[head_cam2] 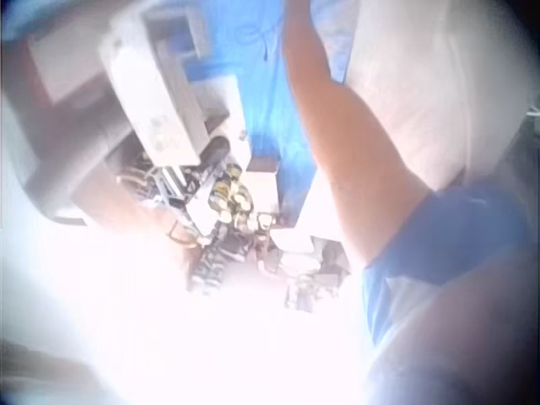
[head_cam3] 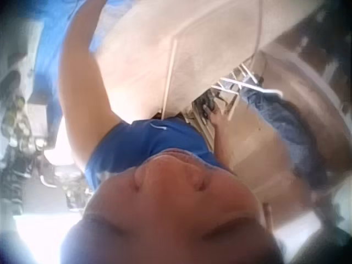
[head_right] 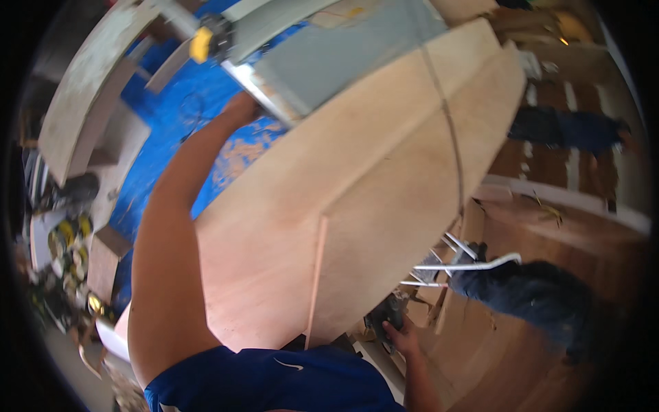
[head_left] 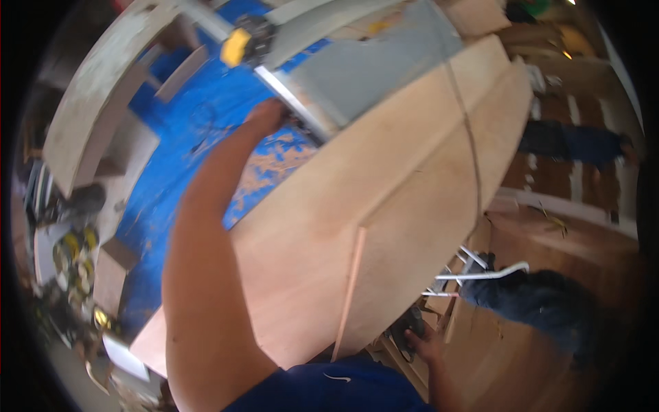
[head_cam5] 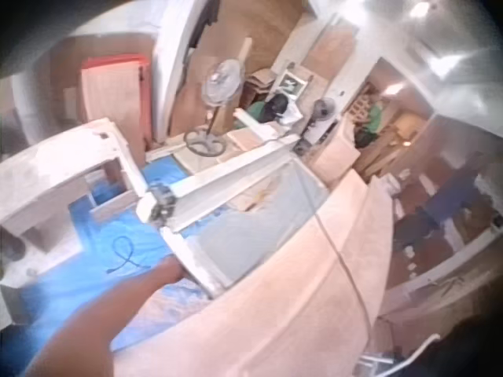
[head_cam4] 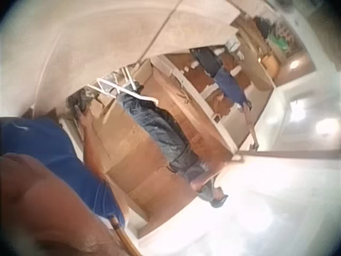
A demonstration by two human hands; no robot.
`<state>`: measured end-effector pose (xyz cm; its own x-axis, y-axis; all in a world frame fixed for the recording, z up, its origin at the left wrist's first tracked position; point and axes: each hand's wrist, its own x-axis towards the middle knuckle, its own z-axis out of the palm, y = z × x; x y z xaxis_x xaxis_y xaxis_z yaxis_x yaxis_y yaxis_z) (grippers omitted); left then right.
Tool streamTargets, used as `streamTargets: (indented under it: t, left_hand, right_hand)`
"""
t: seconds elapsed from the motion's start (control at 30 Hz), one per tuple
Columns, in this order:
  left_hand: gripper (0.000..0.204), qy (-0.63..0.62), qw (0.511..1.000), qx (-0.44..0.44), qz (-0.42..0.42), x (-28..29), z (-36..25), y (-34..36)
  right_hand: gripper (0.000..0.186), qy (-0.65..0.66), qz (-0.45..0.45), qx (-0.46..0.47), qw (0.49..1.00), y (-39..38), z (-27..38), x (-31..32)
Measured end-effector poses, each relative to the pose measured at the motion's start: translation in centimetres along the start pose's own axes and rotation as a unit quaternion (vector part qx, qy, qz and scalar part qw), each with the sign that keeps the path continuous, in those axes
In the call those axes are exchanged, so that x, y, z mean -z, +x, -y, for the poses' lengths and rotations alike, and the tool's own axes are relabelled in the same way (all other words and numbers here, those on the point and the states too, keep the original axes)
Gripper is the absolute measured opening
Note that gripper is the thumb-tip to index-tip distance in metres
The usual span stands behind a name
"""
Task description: The person marks a straight line on a large sheet of plywood using a metal ruler and a pencil. They then use a handheld jigsaw to cut along the marked line, separating a section of the wood. The person adjusts the wood and the tool as needed to complete the cut.
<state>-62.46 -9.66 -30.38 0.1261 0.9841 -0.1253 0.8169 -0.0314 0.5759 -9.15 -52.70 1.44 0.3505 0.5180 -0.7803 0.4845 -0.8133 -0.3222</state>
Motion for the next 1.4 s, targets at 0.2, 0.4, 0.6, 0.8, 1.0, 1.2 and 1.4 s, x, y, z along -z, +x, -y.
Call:
streamTargets:
  t: [0.2, 0.4, 0.6, 0.8, 1.0, 1.2, 1.4]
  left_hand:
    - [0.072, 0.069, 0.993, 0.013, 0.097, -2.2, 4.9, -0.1]
    - [0.059, 0.088, 0.992, -0.085, -0.024, 9.4, -1.0, -9.2]
    - [0.029, -0.079, 0.995, 0.012, -0.066, 17.5, -16.0, -26.1]
    - [0.029, -0.025, 0.959, 0.118, -0.258, 14.4, -33.5, -41.9]
    - [0.062, -0.051, 0.908, 0.414, -0.046, 2.8, -39.1, -49.3]
    - [0.062, -0.244, 0.865, 0.426, -0.104, -1.2, -42.0, -49.3]
    - [0.061, -0.170, 0.866, 0.422, -0.209, -5.7, -43.6, -53.2]
  right_hand:
    - [0.054, -0.043, -0.010, 0.021, 0.999, 0.6, 2.0, 1.2]
    - [0.053, -0.037, 0.014, 0.015, 0.999, 2.7, -0.5, 2.3]
    - [0.055, -0.116, 0.006, 0.115, 0.986, 9.0, -3.1, 4.5]
    - [0.049, -0.024, 0.028, 0.210, 0.977, 15.1, -8.4, 7.3]
    - [0.042, -0.119, -0.010, 0.255, 0.960, 13.1, -9.9, 13.6]
    - [0.038, -0.109, 0.015, 0.208, 0.972, 10.3, -9.6, 17.7]
    - [0.042, -0.143, -0.002, 0.349, 0.926, 11.2, -10.8, 16.6]
